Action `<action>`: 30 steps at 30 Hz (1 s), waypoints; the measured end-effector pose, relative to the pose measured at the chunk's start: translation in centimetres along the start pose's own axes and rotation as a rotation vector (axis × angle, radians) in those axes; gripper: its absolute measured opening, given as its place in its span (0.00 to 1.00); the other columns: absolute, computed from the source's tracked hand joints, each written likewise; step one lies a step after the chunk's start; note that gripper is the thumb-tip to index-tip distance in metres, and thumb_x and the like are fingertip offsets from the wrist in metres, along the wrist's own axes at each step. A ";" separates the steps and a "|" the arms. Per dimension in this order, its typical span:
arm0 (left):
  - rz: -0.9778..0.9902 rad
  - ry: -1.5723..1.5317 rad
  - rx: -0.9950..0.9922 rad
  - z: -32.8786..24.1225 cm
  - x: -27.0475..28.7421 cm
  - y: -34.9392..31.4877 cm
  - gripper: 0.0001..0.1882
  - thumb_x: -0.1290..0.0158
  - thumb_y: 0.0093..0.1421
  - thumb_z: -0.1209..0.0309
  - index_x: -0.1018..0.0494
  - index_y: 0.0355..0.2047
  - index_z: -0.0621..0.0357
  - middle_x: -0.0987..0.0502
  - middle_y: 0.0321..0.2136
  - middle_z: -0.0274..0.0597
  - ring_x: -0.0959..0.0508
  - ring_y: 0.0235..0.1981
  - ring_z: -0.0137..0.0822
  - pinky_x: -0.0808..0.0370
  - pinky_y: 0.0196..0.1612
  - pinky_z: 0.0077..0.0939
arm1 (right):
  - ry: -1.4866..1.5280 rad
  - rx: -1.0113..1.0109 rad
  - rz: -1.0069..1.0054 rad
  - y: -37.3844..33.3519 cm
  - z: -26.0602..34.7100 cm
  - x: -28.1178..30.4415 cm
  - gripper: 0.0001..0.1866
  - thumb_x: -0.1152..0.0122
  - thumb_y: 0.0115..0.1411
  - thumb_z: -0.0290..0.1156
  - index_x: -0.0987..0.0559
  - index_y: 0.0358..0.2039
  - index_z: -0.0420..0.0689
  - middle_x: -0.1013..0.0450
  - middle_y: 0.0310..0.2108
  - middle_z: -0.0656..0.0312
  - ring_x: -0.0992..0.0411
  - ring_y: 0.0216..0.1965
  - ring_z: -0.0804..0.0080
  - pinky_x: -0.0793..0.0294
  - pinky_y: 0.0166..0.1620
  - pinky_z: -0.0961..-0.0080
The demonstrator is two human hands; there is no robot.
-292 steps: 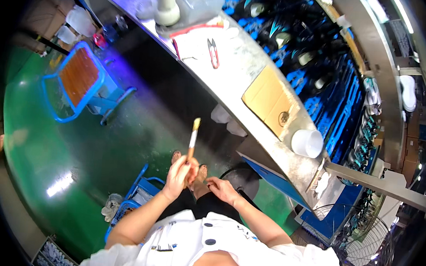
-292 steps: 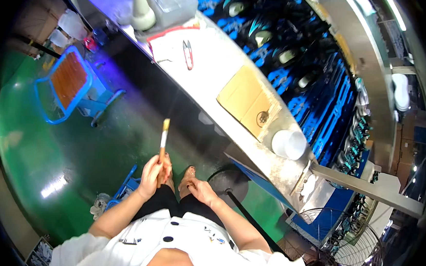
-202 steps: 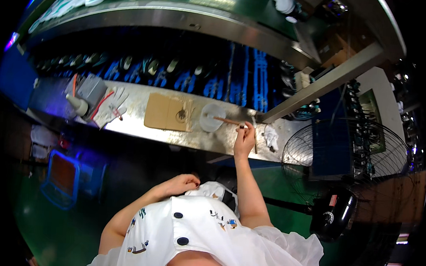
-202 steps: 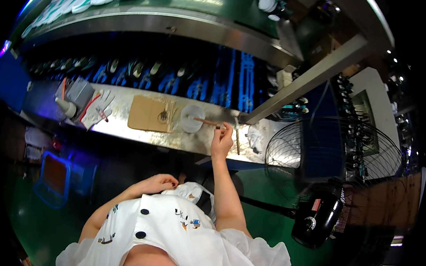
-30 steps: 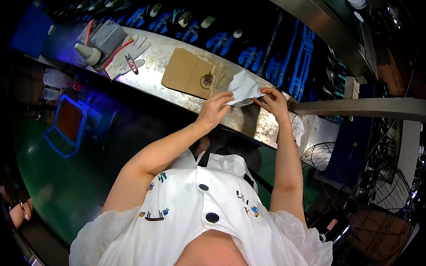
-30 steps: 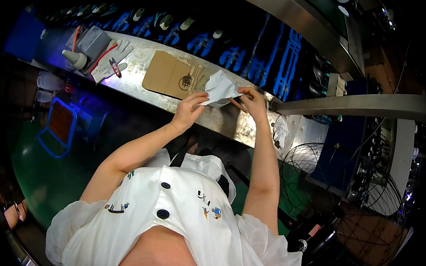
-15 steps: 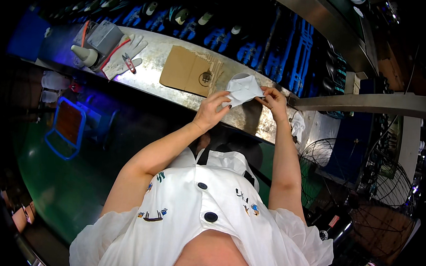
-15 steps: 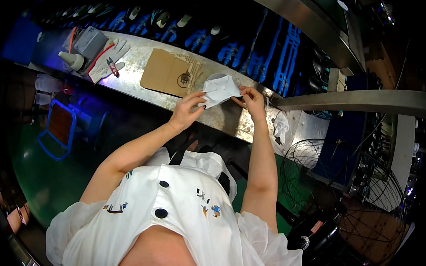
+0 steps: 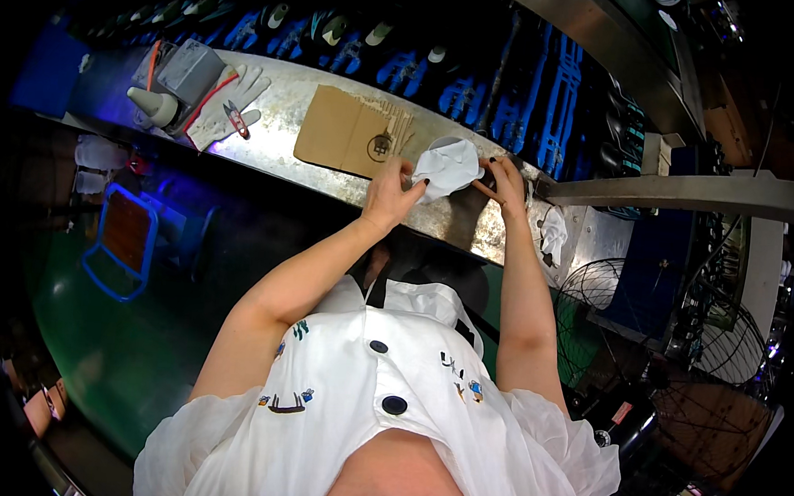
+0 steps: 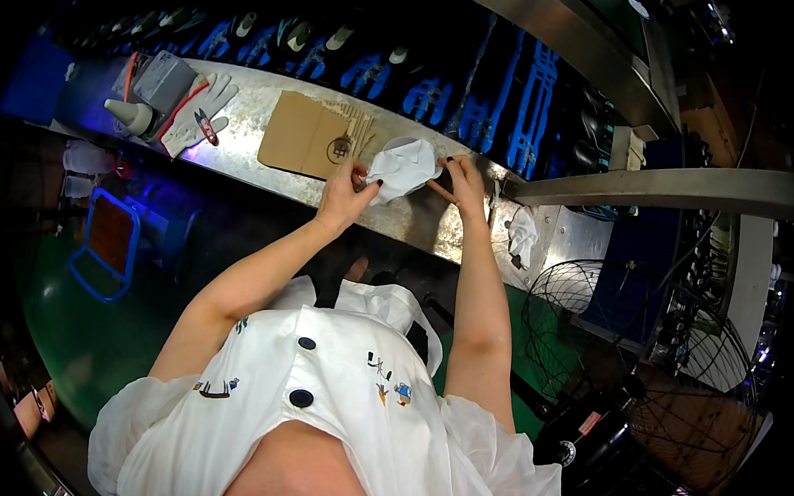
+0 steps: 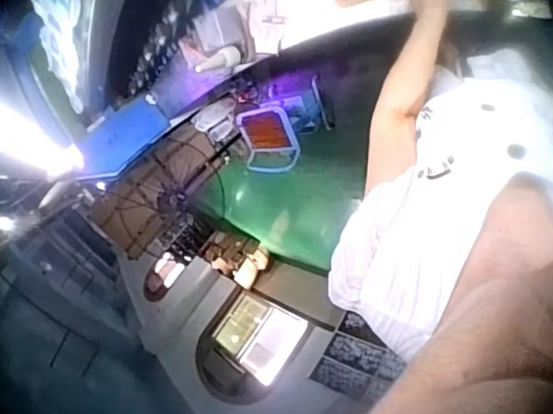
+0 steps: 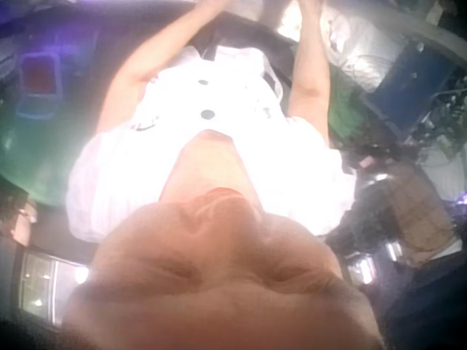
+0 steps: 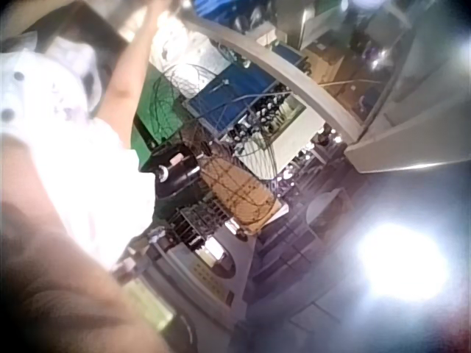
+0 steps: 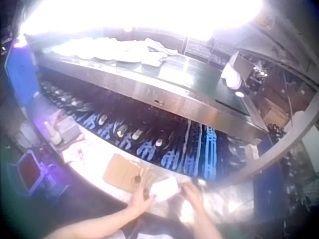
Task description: The person applies a liquid substance to a shoe sole using a brush, wipes the brush and other components with a cloth, and refills a container from a larger jug.
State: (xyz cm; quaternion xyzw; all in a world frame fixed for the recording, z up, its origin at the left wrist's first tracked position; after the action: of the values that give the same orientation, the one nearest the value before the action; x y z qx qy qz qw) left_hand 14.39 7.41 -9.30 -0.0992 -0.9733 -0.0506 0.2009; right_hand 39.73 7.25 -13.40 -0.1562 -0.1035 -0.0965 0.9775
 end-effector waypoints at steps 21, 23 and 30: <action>-0.200 -0.578 0.093 -1.9 0.8 8.2 0.08 0.52 0.55 0.72 0.30 0.25 0.66 0.30 0.18 0.34 0.34 0.21 0.23 0.37 0.24 0.21 | 0.119 0.147 -0.145 -1.0 4.0 1.2 0.14 0.51 0.58 0.34 0.28 0.42 0.40 0.28 0.41 0.60 0.31 0.40 0.78 0.34 0.41 0.83; -0.309 -0.555 0.113 -1.0 2.7 8.8 0.08 0.52 0.55 0.73 0.30 0.25 0.66 0.30 0.18 0.35 0.34 0.21 0.24 0.36 0.25 0.21 | 0.182 0.146 -0.226 -1.8 3.1 2.1 0.14 0.51 0.58 0.31 0.29 0.43 0.40 0.28 0.40 0.60 0.31 0.38 0.78 0.33 0.39 0.84; -0.310 -0.297 0.294 7.1 6.1 2.9 0.08 0.52 0.55 0.72 0.28 0.28 0.66 0.27 0.20 0.37 0.31 0.23 0.25 0.34 0.28 0.21 | 0.374 0.325 -0.650 -7.3 3.9 1.7 0.07 0.52 0.57 0.25 0.30 0.35 0.38 0.28 0.26 0.59 0.38 0.19 0.84 0.42 0.22 0.89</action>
State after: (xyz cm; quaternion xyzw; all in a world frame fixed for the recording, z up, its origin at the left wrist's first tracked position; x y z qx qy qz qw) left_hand 6.82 12.32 -13.21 0.0749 -0.9926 0.0765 0.0580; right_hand 39.06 1.41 -7.27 0.0614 0.0180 -0.4097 0.9100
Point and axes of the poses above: each hand's wrist, its own y-axis towards the middle knuckle, its own x-axis out of the back of the hand, z = x × y, the point moved 3 cm from there along y, towards the middle knuckle
